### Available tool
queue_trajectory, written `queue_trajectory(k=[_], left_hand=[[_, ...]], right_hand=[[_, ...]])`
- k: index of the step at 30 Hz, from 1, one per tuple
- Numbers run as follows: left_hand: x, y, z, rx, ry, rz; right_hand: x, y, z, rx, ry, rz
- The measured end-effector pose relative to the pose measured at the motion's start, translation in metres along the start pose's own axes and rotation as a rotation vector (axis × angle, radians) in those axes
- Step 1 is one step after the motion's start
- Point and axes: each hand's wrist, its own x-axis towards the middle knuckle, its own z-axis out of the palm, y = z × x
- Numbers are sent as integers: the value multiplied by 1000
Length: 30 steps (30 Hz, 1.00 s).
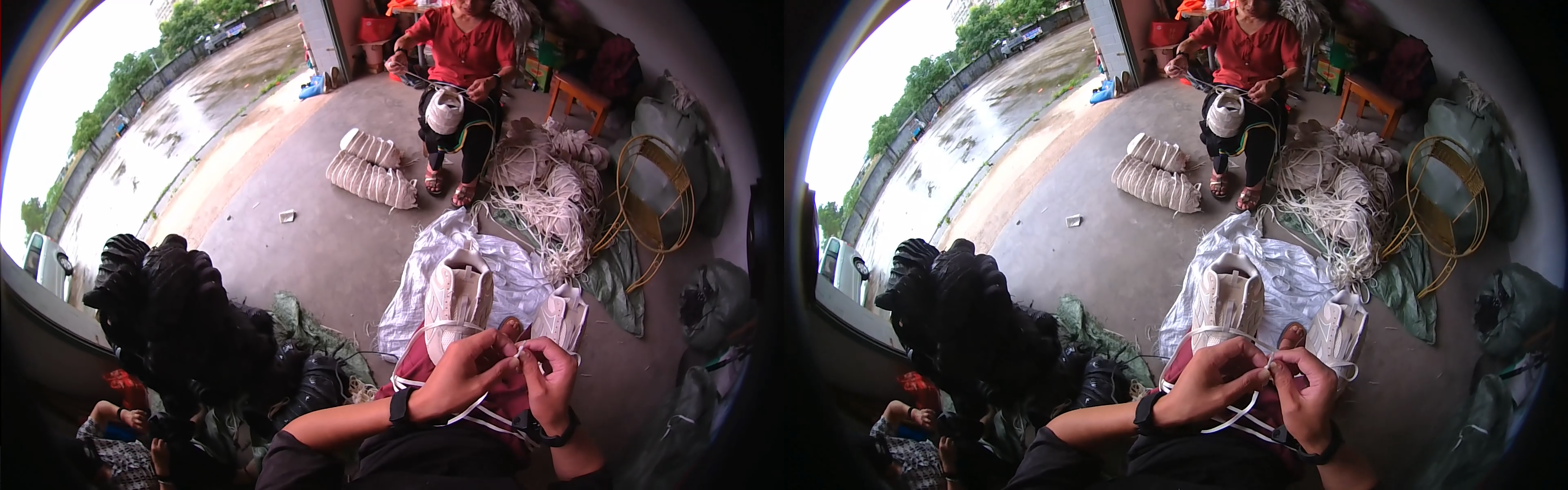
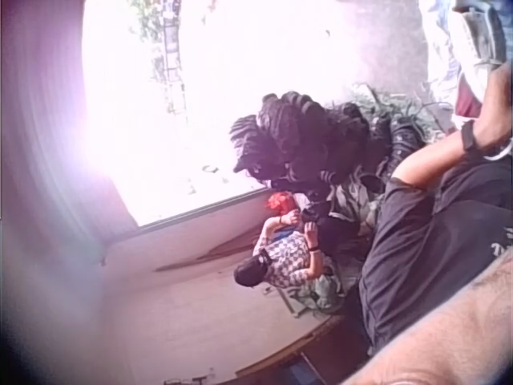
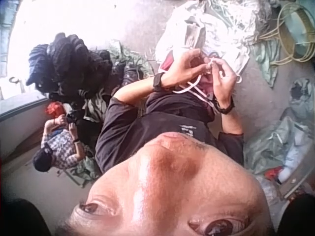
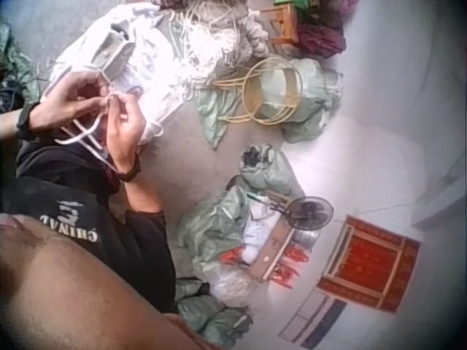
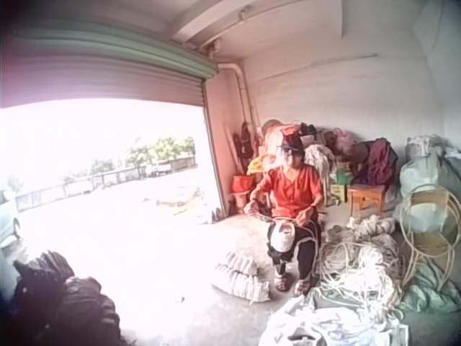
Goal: Lacing a pair of white shoes.
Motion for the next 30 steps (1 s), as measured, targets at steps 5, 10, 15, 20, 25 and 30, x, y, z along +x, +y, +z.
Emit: queue_trajectory(k=[5,10,15,20,25,30], left_hand=[[3,-1,5,12,-6,-3],[6,3,11,0,-9,-33],[10,-1,16,12,-2,1],[13,-4,19,43,-8,3],[16,-7,24,45,-6,-1],[19,-7,27,45,-16,-32]], right_hand=[[0,2,-6,5,6,-9],[0,2,-12,-10,17,9],[0,4,-16,2,20,3],[1,6,-22,-4,20,-2],[0,9,-27,17,19,29],[0,11,-31,20,24,34]])
